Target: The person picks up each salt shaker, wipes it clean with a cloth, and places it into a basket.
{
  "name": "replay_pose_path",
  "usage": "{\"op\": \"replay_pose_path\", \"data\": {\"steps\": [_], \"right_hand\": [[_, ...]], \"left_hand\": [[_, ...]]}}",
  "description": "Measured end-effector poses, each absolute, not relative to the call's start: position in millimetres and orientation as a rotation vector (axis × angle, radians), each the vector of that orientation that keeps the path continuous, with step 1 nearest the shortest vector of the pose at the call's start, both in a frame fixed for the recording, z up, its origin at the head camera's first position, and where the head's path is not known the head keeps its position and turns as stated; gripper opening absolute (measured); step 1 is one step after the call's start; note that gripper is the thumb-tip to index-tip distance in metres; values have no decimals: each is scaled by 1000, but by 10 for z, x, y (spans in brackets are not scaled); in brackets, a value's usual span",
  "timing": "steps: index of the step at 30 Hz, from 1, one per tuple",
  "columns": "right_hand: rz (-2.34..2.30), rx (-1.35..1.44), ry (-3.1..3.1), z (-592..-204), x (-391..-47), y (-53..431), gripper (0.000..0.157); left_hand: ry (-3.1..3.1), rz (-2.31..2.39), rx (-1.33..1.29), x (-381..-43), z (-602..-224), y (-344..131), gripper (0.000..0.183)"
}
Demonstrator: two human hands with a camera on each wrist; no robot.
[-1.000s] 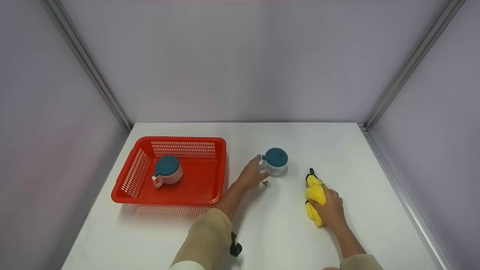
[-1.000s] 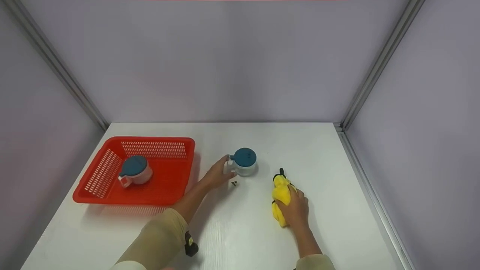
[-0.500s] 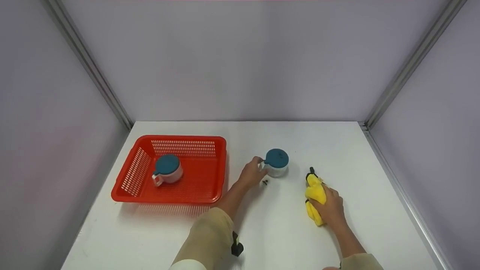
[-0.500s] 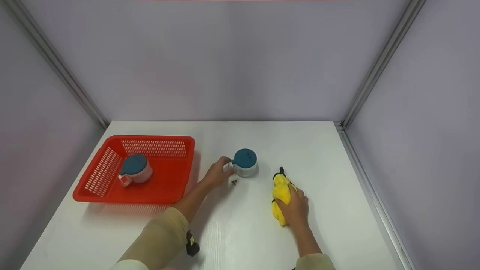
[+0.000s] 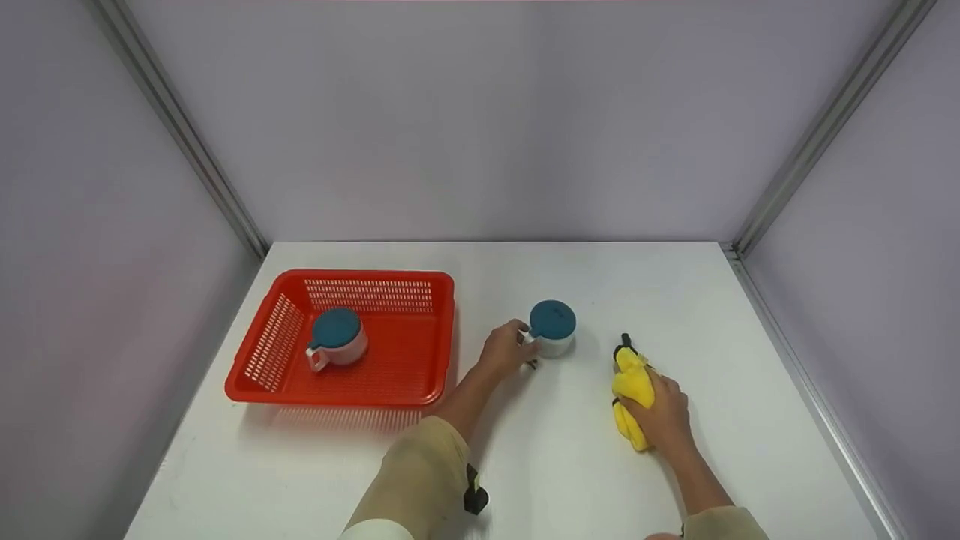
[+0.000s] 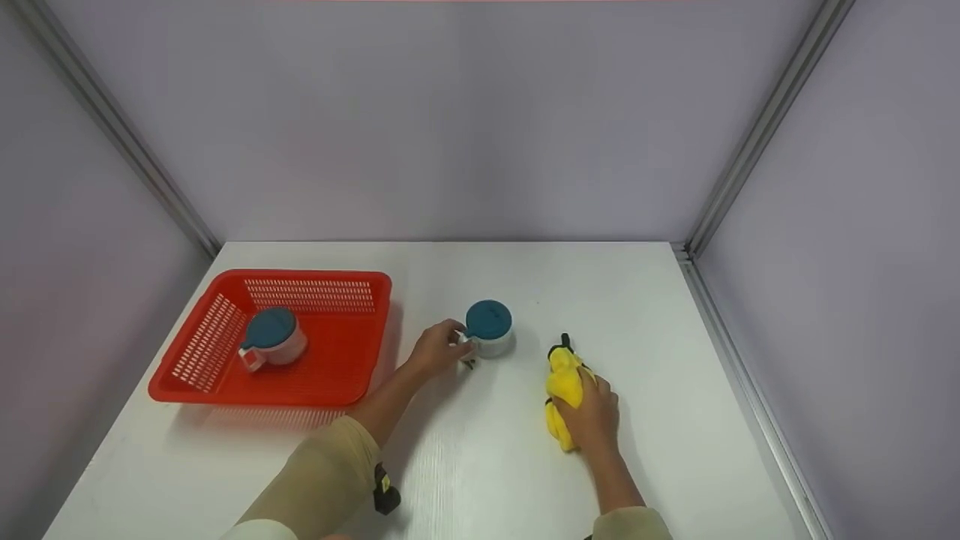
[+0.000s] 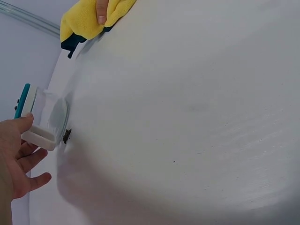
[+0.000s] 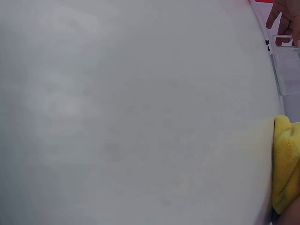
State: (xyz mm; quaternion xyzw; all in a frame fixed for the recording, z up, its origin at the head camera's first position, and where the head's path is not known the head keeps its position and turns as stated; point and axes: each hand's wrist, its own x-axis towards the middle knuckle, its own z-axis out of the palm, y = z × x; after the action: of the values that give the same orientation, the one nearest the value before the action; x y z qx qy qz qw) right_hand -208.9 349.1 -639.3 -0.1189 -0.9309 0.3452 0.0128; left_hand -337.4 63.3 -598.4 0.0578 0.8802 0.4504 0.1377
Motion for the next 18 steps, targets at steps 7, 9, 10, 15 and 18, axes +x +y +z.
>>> {"op": "replay_pose_path", "data": {"steps": [7, 9, 10, 15, 18], "right_hand": [[1088, -388, -2904, -6377, -2086, 3491, 80], [1086, -389, -2908, -6375, -2085, 3489, 80], [1083, -388, -2909, -6376, -2085, 3489, 80], [1076, -380, -2911, -6381, -2088, 3488, 80], [1093, -380, -2906, -6383, -2086, 3488, 79]], "left_hand": [[2549, 1285, 153, -3372, -5990, 615, 46], [2557, 1271, 158, -3368, -5993, 613, 46], [2559, 1268, 162, -3368, -5996, 614, 46], [2572, 1261, 167, -3365, -6004, 624, 45], [2580, 1259, 159, -3364, -6009, 632, 43]]}}
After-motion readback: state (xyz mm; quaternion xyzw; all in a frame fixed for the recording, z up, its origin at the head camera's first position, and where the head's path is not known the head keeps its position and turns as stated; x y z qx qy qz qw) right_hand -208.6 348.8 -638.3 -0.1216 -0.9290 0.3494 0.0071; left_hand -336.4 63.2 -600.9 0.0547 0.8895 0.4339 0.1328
